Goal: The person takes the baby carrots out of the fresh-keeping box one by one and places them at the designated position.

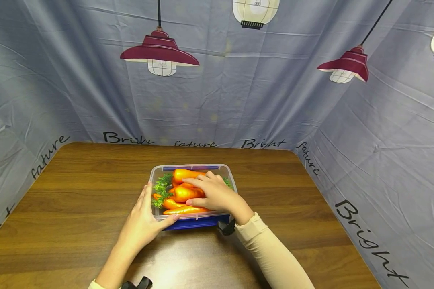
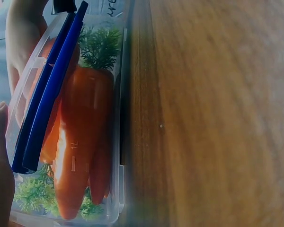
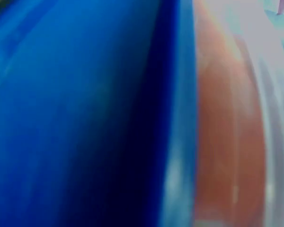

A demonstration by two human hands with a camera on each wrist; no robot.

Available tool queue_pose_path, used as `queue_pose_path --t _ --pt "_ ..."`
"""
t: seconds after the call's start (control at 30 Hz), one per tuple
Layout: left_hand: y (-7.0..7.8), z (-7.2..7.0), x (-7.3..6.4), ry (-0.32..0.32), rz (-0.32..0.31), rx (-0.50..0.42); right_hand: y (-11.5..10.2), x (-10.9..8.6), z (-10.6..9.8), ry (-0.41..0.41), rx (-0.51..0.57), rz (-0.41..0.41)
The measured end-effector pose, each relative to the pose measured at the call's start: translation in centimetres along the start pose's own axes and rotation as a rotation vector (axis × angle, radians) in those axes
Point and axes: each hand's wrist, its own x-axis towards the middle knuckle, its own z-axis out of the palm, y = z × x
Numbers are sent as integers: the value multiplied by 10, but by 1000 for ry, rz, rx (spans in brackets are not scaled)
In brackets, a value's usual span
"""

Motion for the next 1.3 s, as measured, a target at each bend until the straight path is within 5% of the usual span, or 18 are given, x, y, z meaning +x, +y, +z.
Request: queue_pose_path --t 0.57,1.3 --pt "2 2 1 5 14 -18 -1 12 -1 -22 -194 -62" --pt "6 -14 6 -55 41 78 7 13 1 19 -29 -141"
